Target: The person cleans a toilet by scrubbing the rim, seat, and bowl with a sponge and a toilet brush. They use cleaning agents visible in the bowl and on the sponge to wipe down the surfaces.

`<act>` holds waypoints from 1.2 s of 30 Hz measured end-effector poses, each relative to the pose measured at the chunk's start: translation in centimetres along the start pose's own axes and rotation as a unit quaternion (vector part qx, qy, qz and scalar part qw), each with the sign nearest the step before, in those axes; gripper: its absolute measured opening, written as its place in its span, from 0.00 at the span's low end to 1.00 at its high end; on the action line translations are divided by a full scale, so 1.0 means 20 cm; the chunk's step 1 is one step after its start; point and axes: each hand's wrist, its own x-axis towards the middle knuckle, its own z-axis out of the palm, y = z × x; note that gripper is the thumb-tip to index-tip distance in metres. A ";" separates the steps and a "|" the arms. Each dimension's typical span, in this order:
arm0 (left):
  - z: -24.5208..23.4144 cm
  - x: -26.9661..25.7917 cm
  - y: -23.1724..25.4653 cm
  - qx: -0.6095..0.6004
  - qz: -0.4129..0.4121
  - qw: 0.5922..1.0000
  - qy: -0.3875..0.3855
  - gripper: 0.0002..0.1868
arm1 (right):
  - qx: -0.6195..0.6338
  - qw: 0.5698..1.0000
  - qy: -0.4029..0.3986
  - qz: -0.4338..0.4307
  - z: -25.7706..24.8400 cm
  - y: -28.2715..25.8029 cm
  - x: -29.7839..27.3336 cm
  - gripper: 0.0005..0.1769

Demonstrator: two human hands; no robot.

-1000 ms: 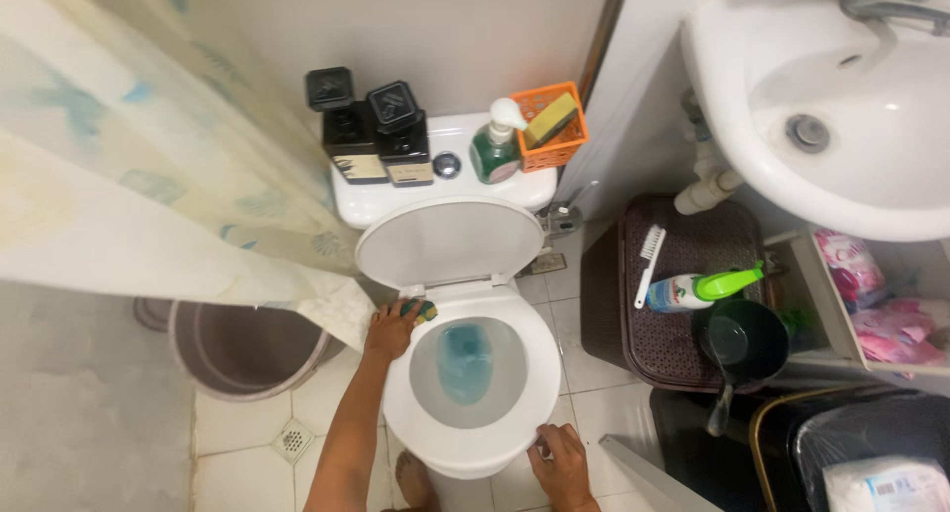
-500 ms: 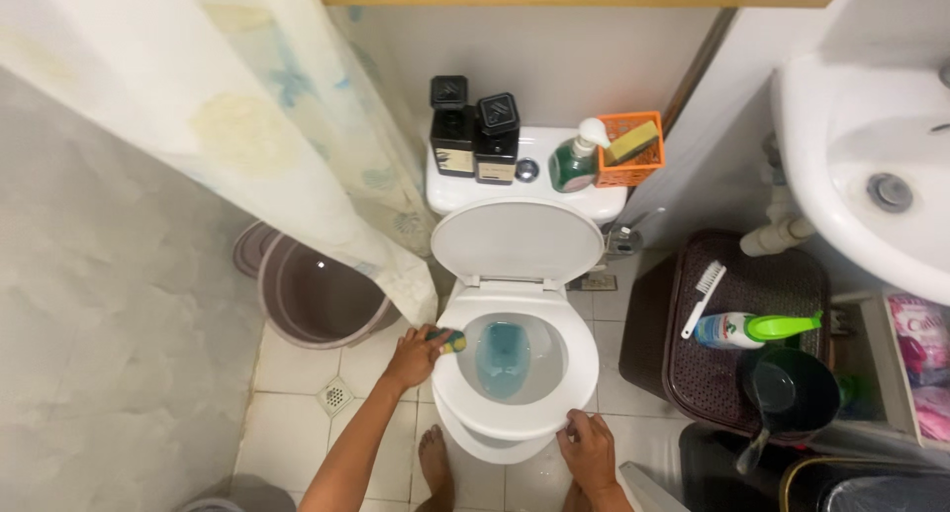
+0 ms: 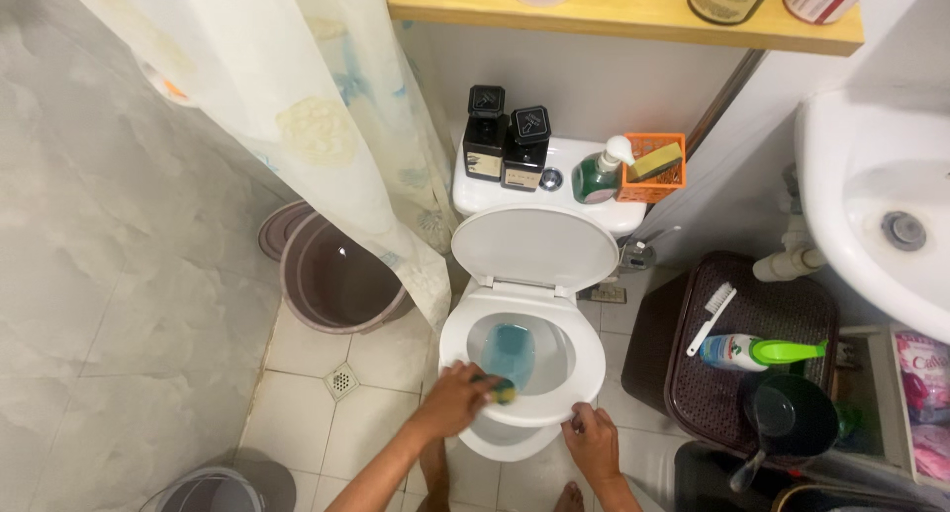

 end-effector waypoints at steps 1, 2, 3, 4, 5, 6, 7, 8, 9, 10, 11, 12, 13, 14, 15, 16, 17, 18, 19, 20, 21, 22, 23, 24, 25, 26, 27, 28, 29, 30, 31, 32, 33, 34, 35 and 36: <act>0.00 0.02 0.03 0.000 0.021 1.000 -0.014 0.22 | 0.002 1.000 0.004 -0.001 0.01 0.00 0.00 0.16; 0.02 0.06 0.06 0.003 0.029 0.999 -0.025 0.23 | 0.000 1.000 -0.004 0.007 0.01 0.02 0.00 0.16; 0.06 0.08 0.09 0.006 0.038 0.998 -0.040 0.23 | -0.001 1.000 -0.013 0.019 0.02 0.02 -0.01 0.16; 0.11 0.11 0.11 0.009 0.046 0.997 -0.055 0.24 | -0.002 0.999 -0.022 0.031 0.03 0.03 -0.02 0.15; 0.17 0.15 0.12 0.002 0.069 0.996 -0.057 0.24 | 0.003 1.000 -0.010 0.028 0.04 0.04 -0.05 0.15; 0.22 0.20 0.11 -0.005 0.092 0.994 -0.059 0.24 | 0.008 1.000 0.002 0.025 0.06 0.05 -0.08 0.15; 0.28 0.26 0.11 -0.010 0.117 0.991 -0.061 0.25 | 0.013 1.000 0.015 0.022 0.08 0.06 -0.10 0.15; 0.34 0.32 0.11 -0.007 0.130 0.989 -0.062 0.25 | 0.010 0.999 0.026 0.022 0.10 0.08 -0.11 0.15; 0.41 0.37 0.11 -0.006 0.144 0.987 -0.065 0.25 | 0.007 0.999 0.034 0.023 0.12 0.09 -0.14 0.15; 0.47 0.42 0.11 -0.006 0.157 0.985 -0.067 0.26 | 0.004 0.999 0.043 0.024 0.13 0.10 -0.16 0.16; 0.52 0.49 0.11 -0.006 0.150 0.985 -0.087 0.26 | 0.012 0.998 0.047 0.035 0.14 0.11 -0.18 0.15; 0.56 0.56 0.11 -0.006 0.142 0.984 -0.107 0.27 | 0.020 0.997 0.051 0.046 0.16 0.10 -0.21 0.15; 0.60 0.62 0.12 -0.006 0.135 0.983 -0.128 0.27 | 0.028 0.996 0.057 0.058 0.18 0.09 -0.23 0.15; 0.64 0.70 0.12 -0.002 0.140 0.983 -0.119 0.27 | 0.032 0.996 0.055 0.059 0.18 0.09 -0.23 0.16; 0.67 0.77 0.13 0.000 0.145 0.983 -0.112 0.27 | 0.035 0.996 0.052 0.062 0.18 0.09 -0.25 0.17; 0.71 0.83 0.13 0.003 0.149 0.983 -0.106 0.27 | 0.039 0.996 0.049 0.065 0.18 0.08 -0.25 0.17; 0.74 0.88 0.12 -0.005 0.141 0.984 -0.107 0.27 | 0.040 0.995 0.053 0.068 0.18 0.07 -0.25 0.16; 0.76 0.95 0.11 -0.012 0.132 0.985 -0.108 0.28 | 0.042 0.995 0.057 0.071 0.18 0.06 -0.24 0.16; 0.78 1.02 0.09 -0.018 0.124 0.986 -0.107 0.28 | 0.044 0.994 0.062 0.072 0.18 0.05 -0.23 0.15; 0.82 1.08 0.08 -0.009 0.126 0.987 -0.100 0.29 | 0.037 0.995 0.080 0.055 0.17 0.03 -0.23 0.16; 0.84 1.15 0.05 0.000 0.128 0.988 -0.090 0.29 | 0.030 0.994 0.098 0.036 0.16 0.03 -0.22 0.16; 0.86 1.24 0.03 0.009 0.131 0.988 -0.080 0.30 | 0.023 0.993 0.117 0.017 0.15 0.02 -0.20 0.17; 0.89 1.29 -0.01 0.021 0.135 0.988 -0.066 0.30 | 0.029 0.993 0.113 0.025 0.14 0.00 -0.21 0.17; 0.91 1.35 -0.06 0.032 0.140 0.988 -0.050 0.30 | 0.035 0.993 0.110 0.034 0.14 -0.01 -0.21 0.18; 0.92 1.43 -0.10 0.046 0.147 0.988 -0.029 0.30 | 0.041 0.992 0.111 0.036 0.14 0.00 -0.19 0.18; 0.93 1.48 -0.13 0.051 0.146 0.987 -0.031 0.29 | 0.036 0.992 0.112 0.038 0.13 -0.01 -0.20 0.18; 0.94 1.53 -0.15 0.057 0.146 0.987 -0.032 0.29 | 0.031 0.992 0.114 0.039 0.14 -0.02 -0.20 0.18; 0.94 1.57 -0.18 0.063 0.146 0.987 -0.032 0.28 | 0.026 0.992 0.115 0.040 0.14 -0.03 -0.19 0.18; 0.94 1.60 -0.20 0.067 0.146 0.987 -0.026 0.28 | 0.028 0.992 0.117 0.045 0.14 -0.03 -0.20 0.19; 0.94 1.62 -0.23 0.071 0.147 0.986 -0.020 0.27 | 0.031 0.991 0.120 0.050 0.15 -0.04 -0.21 0.19; 0.94 1.65 -0.25 0.074 0.146 0.986 -0.011 0.27 | 0.034 0.991 0.122 0.052 0.15 -0.04 -0.21 0.19; 0.95 1.68 -0.26 0.081 0.148 0.986 -0.009 0.27 | 0.031 0.990 0.131 0.051 0.15 -0.04 -0.21 0.19; 0.95 1.70 -0.28 0.088 0.148 0.985 -0.006 0.28 | 0.029 0.989 0.139 0.050 0.16 -0.05 -0.21 0.18; 0.95 1.71 -0.30 0.095 0.148 0.984 -0.004 0.28 | 0.028 0.987 0.148 0.049 0.16 -0.05 -0.22 0.18; 0.95 1.73 -0.32 0.096 0.151 0.984 -0.001 0.28 | 0.025 0.988 0.148 0.044 0.17 -0.05 -0.22 0.18; 0.95 1.75 -0.34 0.097 0.155 0.983 0.002 0.28 | 0.023 0.988 0.147 0.039 0.17 -0.06 -0.22 0.18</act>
